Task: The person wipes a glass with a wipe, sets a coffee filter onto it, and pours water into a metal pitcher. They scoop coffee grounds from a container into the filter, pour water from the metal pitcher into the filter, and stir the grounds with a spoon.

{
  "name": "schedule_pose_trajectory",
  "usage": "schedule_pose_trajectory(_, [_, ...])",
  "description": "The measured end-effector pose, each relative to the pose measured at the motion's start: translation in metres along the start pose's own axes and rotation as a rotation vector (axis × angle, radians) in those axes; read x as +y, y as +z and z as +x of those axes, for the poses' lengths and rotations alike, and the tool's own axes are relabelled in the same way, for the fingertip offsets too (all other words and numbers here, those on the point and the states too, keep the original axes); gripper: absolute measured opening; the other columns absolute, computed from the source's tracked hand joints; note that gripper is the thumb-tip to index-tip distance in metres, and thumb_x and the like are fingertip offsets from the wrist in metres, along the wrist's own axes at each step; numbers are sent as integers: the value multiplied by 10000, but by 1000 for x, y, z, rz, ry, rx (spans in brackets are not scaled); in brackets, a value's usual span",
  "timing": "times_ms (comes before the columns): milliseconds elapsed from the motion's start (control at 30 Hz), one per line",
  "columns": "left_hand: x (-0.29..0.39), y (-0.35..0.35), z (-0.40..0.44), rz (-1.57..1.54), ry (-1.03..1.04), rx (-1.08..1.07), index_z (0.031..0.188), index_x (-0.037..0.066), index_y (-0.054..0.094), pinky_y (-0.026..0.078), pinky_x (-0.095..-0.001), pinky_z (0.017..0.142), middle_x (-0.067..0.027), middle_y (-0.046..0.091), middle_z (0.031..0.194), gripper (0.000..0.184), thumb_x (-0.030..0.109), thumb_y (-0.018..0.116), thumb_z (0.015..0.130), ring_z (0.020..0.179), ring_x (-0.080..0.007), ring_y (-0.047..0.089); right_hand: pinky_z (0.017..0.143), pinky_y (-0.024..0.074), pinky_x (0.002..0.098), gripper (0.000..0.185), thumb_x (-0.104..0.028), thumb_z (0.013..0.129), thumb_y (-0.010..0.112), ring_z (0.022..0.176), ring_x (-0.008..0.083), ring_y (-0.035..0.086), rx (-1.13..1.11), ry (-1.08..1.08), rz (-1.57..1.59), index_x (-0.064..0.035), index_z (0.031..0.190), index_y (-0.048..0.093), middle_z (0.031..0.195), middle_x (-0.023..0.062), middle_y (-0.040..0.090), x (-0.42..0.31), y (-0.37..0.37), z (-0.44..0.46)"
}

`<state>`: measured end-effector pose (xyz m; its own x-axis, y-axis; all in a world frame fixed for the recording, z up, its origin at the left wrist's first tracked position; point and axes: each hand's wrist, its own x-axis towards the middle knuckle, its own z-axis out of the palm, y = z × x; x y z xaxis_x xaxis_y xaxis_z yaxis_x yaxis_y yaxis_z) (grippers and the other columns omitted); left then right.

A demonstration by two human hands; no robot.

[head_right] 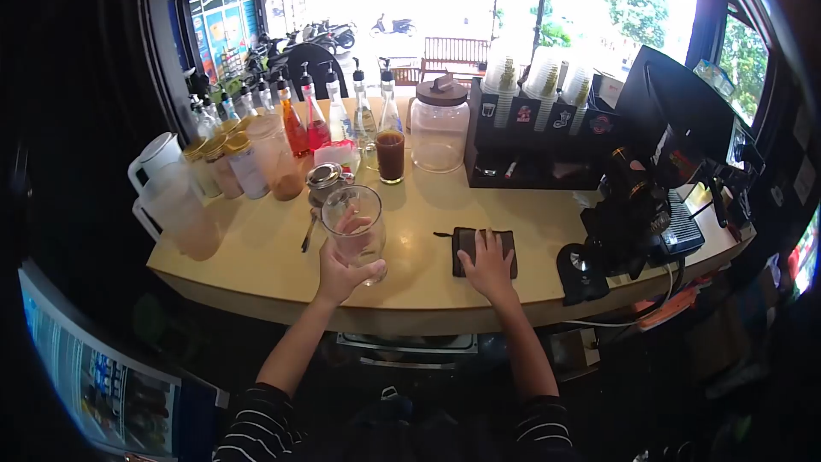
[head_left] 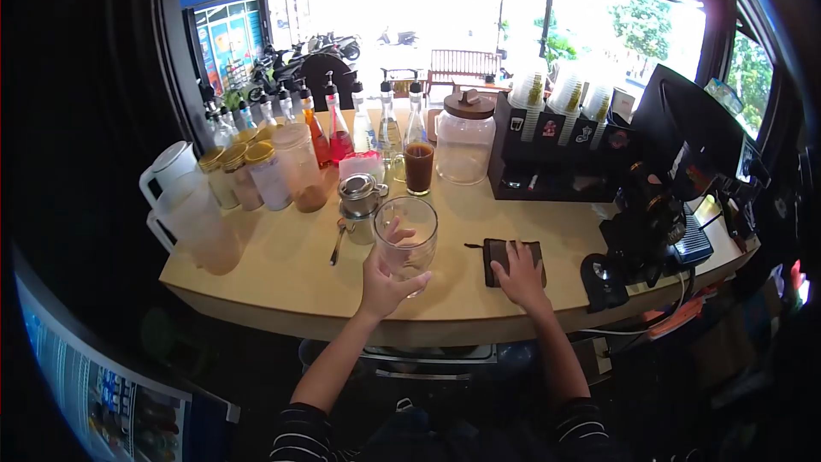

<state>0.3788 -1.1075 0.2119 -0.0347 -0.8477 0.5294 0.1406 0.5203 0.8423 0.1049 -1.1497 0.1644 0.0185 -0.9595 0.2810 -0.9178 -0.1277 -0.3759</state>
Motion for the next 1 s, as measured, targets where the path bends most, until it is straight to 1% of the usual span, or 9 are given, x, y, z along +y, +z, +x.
schedule_pose_trajectory(67, [-22,1,16,47,-3,-1,1442,38,264,440,-314,952,-109,499,1260,958,49,806,652,1069,-163,544,1096,106,612,692,-510,914,427,1404,347,170,-181,35,-140,-81,1439,291,1509,163,226,14,12,3])
schedule_pose_trajectory(100, [-30,5,23,42,-41,8,1443,43,266,435,-321,960,-111,499,1262,960,56,811,652,1078,-169,545,1110,70,594,698,-525,921,395,1412,339,156,-189,18,-118,-93,1454,268,1524,144,204,18,11,3])
schedule_pose_trajectory(267, [-70,18,51,52,-116,15,1450,57,249,427,-346,980,-109,499,1264,982,76,823,653,1112,-196,542,1112,79,585,673,-510,921,412,1411,322,166,-182,-22,-90,-114,1449,284,1523,123,220,46,7,26])
schedule_pose_trajectory(367, [-78,24,63,78,-114,27,1459,63,235,428,-331,980,-91,493,1279,1013,61,827,637,1116,-184,528,1111,82,584,670,-515,916,418,1407,315,181,-166,-72,-77,-124,1446,294,1519,116,232,60,7,43])
schedule_pose_trajectory(533, [-89,36,77,83,-162,45,1474,67,168,410,-359,992,-93,489,1282,1067,65,829,637,1131,-193,515,1102,96,594,669,-523,910,425,1395,314,210,-134,-106,-88,-128,1439,313,1508,114,258,70,13,49])
schedule_pose_trajectory(633, [-97,48,83,79,-154,98,1459,88,212,410,-374,1016,-98,504,1240,1014,31,812,644,1112,-203,524,1091,122,605,663,-525,908,429,1385,316,239,-114,-121,-118,-133,1433,327,1498,113,283,70,17,49])
schedule_pose_trajectory(733, [-103,57,84,85,-165,110,1429,76,235,412,-369,1013,-95,503,1238,978,-7,800,635,1120,-203,521,1090,129,606,659,-520,908,434,1383,316,243,-94,-124,-119,-133,1431,329,1495,113,288,67,16,47])
schedule_pose_trajectory(867, [-105,67,81,22,-178,88,1424,86,231,409,-363,1007,-94,498,1248,975,-22,793,635,1128,-206,519,1090,161,593,648,-503,917,436,1383,323,237,-86,-140,-135,-115,1425,329,1483,135,294,66,13,45])
schedule_pose_trajectory(1000, [-116,62,80,73,-192,78,1471,119,140,395,-366,1014,-109,484,1273,1068,-11,795,638,1141,-210,514,1089,154,596,654,-515,920,413,1382,329,237,-87,-148,-138,-111,1427,325,1476,142,304,65,10,45])
